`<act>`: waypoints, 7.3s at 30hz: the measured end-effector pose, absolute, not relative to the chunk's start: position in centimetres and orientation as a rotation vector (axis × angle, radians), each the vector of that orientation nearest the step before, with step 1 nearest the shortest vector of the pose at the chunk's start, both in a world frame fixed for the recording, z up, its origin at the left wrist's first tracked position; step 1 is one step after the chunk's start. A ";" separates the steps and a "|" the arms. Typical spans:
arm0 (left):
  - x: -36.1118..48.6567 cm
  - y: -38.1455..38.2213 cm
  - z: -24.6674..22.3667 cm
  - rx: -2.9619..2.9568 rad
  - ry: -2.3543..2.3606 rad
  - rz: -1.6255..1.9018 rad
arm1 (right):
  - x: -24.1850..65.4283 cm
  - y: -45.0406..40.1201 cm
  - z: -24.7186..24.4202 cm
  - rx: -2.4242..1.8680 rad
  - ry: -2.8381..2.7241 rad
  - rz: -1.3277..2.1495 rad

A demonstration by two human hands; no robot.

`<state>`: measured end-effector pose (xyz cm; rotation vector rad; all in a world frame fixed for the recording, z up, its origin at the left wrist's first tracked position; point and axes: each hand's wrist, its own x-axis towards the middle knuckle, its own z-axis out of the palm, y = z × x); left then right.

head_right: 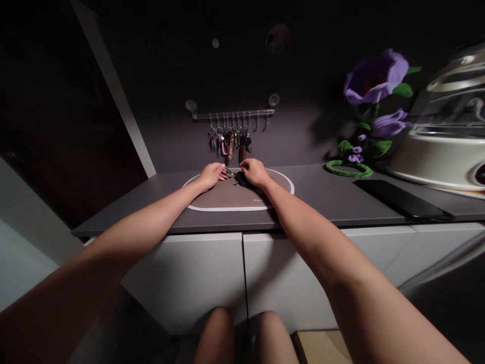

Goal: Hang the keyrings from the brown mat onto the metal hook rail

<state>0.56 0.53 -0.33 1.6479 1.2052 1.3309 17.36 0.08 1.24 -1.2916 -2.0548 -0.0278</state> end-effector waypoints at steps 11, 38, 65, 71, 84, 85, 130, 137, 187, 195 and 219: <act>0.6 0.1 0.0 1.223 0.986 1.423 | 17.3 0.1 1.1 -1.276 -2.010 0.046; 0.0 -0.5 0.8 0.949 0.803 1.478 | 17.1 -0.9 1.5 -1.298 -1.966 0.269; -0.8 -0.3 1.2 0.768 0.833 1.553 | 17.0 -0.7 1.2 -1.303 -2.056 0.199; -0.9 -0.1 1.8 0.694 0.722 1.577 | 16.5 -1.0 1.5 -1.198 -2.031 0.220; -0.8 -0.5 3.1 0.575 0.520 1.596 | 15.7 -2.2 2.0 -1.023 -2.039 0.285; -0.8 -0.7 3.2 0.586 0.516 1.596 | 15.6 -2.3 2.0 -1.012 -2.041 0.288; -1.5 -1.1 4.0 0.888 0.391 1.620 | 15.8 -1.2 3.0 -0.608 -1.676 0.735; -1.5 -1.3 4.2 0.916 0.442 1.606 | 16.0 -1.5 3.4 -0.635 -1.657 0.726; 8.0 -0.2 4.3 1.029 0.759 1.472 | 21.2 1.2 8.8 -0.630 -1.252 0.627; 7.6 -0.1 2.9 1.288 0.870 1.464 | 21.5 1.7 8.0 -0.616 -1.217 0.724; 7.0 0.8 1.3 2.275 1.021 1.468 | 21.2 3.1 7.3 -0.639 -1.106 0.942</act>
